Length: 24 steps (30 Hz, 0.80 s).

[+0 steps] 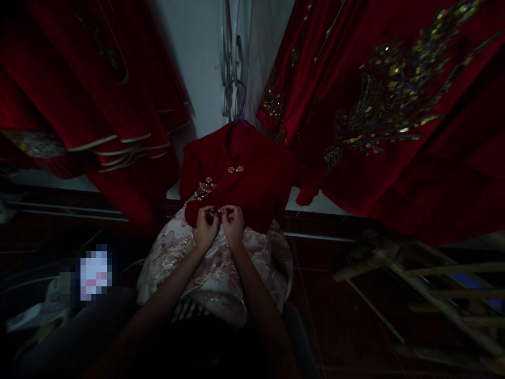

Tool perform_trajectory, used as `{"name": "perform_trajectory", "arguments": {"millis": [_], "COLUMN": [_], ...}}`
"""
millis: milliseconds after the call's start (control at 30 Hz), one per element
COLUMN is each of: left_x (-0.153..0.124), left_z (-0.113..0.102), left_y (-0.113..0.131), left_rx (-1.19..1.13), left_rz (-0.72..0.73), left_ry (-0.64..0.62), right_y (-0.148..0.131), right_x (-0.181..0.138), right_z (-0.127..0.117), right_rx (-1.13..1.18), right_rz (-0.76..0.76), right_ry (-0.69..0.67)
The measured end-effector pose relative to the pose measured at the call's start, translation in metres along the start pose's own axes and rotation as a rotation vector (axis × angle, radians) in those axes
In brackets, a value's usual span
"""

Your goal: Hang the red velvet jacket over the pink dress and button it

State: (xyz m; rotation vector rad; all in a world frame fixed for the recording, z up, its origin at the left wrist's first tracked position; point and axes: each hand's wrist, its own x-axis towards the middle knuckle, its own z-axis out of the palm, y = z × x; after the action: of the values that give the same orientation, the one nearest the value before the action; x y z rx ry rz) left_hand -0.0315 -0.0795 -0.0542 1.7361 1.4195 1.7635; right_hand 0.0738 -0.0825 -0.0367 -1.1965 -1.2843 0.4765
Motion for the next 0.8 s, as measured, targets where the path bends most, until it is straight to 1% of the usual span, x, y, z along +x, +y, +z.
{"name": "perform_trajectory", "arguments": {"millis": [100,167,267,400,500,567,700,800], "left_x": [-0.0036,-0.0051,-0.0056,-0.0043,-0.0035,-0.0031,-0.0023,-0.0016], "left_z": [-0.0031,-0.0044,-0.0046,-0.003,-0.0022,-0.0019,-0.0014,-0.0003], "left_y": [0.0044,0.0056,0.0056,0.0045,0.004,0.0037,0.0033,0.0035], "left_rx": [0.074,0.125,0.159,0.16,0.17,0.174,0.157,0.128], "left_rz": [0.044,0.079,0.103,0.11,0.109,0.109,0.107,0.1], "left_ry": [0.055,0.032,-0.015,-0.006,-0.013,-0.025,-0.055,-0.066], "right_y": [-0.0025,-0.0033,-0.004,-0.0056,-0.006,-0.0053,-0.0029,-0.0016], "right_x": [-0.0043,-0.0061,-0.0082,-0.0098,-0.0092,-0.008,-0.0044,-0.0015], "right_z": [-0.0028,-0.0035,-0.0028,-0.0021,-0.0023,-0.0021,-0.0008,-0.0006], "right_rx": [0.019,0.035,0.06,0.088,0.09,0.086,0.085,0.033], "right_rz": [-0.03,-0.032,-0.01,0.031,0.046,0.048,0.05,0.023], "right_ry": [0.112,0.151,0.126,-0.012,-0.052,-0.031,0.061,0.114]}}
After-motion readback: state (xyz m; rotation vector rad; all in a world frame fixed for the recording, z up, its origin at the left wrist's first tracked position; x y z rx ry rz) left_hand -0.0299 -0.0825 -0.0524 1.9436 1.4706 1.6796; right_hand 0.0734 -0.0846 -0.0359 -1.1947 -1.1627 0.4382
